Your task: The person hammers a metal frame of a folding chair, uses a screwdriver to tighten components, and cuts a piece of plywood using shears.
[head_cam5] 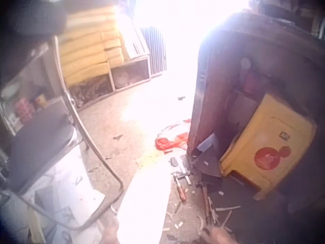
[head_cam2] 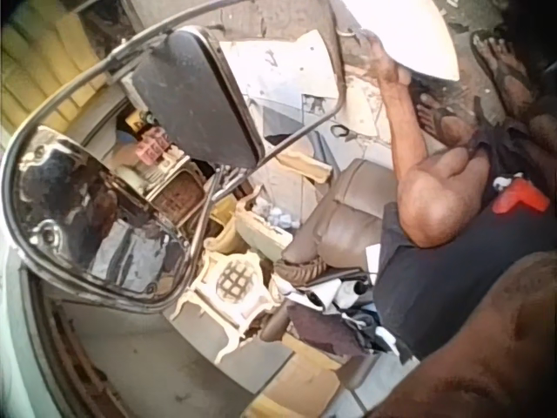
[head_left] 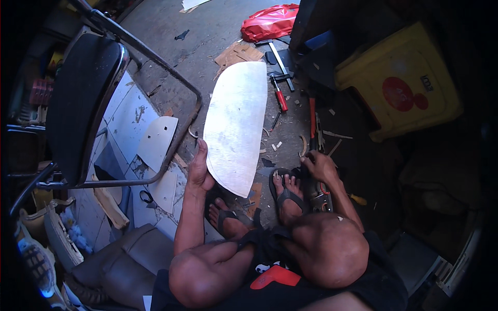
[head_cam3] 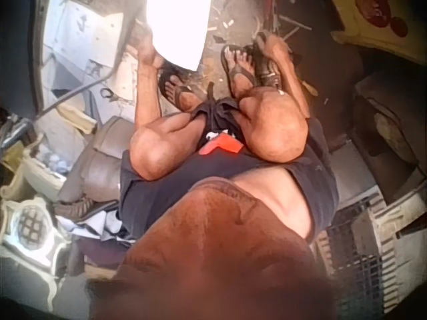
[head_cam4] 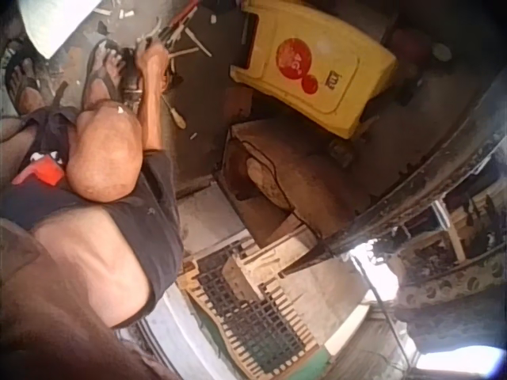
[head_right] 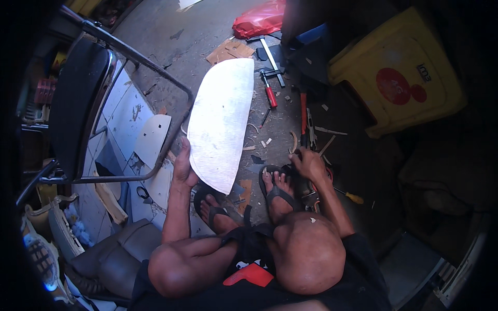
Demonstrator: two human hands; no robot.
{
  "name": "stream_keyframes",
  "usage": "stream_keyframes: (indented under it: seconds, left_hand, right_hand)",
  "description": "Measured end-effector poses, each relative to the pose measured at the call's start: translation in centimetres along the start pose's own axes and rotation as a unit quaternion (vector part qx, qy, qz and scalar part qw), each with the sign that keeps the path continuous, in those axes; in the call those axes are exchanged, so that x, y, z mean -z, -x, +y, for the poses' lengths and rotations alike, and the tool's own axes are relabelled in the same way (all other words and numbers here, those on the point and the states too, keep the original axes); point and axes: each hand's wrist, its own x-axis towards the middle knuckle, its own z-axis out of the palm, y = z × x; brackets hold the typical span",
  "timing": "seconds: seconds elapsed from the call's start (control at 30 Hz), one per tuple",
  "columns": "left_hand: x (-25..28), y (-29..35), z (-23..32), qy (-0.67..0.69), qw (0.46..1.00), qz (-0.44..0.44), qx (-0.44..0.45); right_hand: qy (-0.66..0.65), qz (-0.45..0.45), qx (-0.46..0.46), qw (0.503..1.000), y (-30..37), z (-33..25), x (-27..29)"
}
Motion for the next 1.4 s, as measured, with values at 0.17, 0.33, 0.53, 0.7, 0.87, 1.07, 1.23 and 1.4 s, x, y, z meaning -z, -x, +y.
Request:
stream_keyframes:
  seconds: [0.17,0.33,0.53,0.7,0.87,1.07,1.23,1.4]
  left_hand:
    - [-0.9,0.8,-0.3,-0.024,0.999,-0.018,0.012]
    - [-3.0,1.9,1.7,0.049,0.98,-0.188,-0.042]
    - [-2.1,1.8,3.4,-0.328,0.889,0.141,-0.286]
    - [-1.8,2.2,3.7,-0.508,0.8,0.207,-0.242]
    - [-2.9,1.2,4.4,-0.55,0.818,0.092,-0.144]
    - [-0.7,-1.4,3.1,-0.626,0.778,0.054,-0.026]
    - [1.3,-2.6,2.1,-0.696,0.716,0.055,0.013]
    - [3.6,-3.7,0.2,-0.709,0.704,-0.013,0.043]
  right_hand:
    - [-0.08,0.175,0.261,0.946,-0.6,-9.3,-1.0]
    - [-0.231,0.184,0.383,0.875,-2.5,-12.7,1.2]
    - [-0.599,0.043,0.144,0.787,-2.0,-11.3,3.2]
    - [-0.652,-0.005,0.075,0.755,-2.4,-9.7,0.2]
    - [-0.607,-0.137,0.018,0.783,-0.6,-10.3,-2.6]
    - [-0.319,-0.22,0.07,0.919,-0.3,-7.2,-7.0]
    - [-0.001,-0.069,0.065,0.996,1.1,-1.6,-5.9]
    - [0.005,-0.013,-0.055,0.998,1.5,1.5,-3.2]
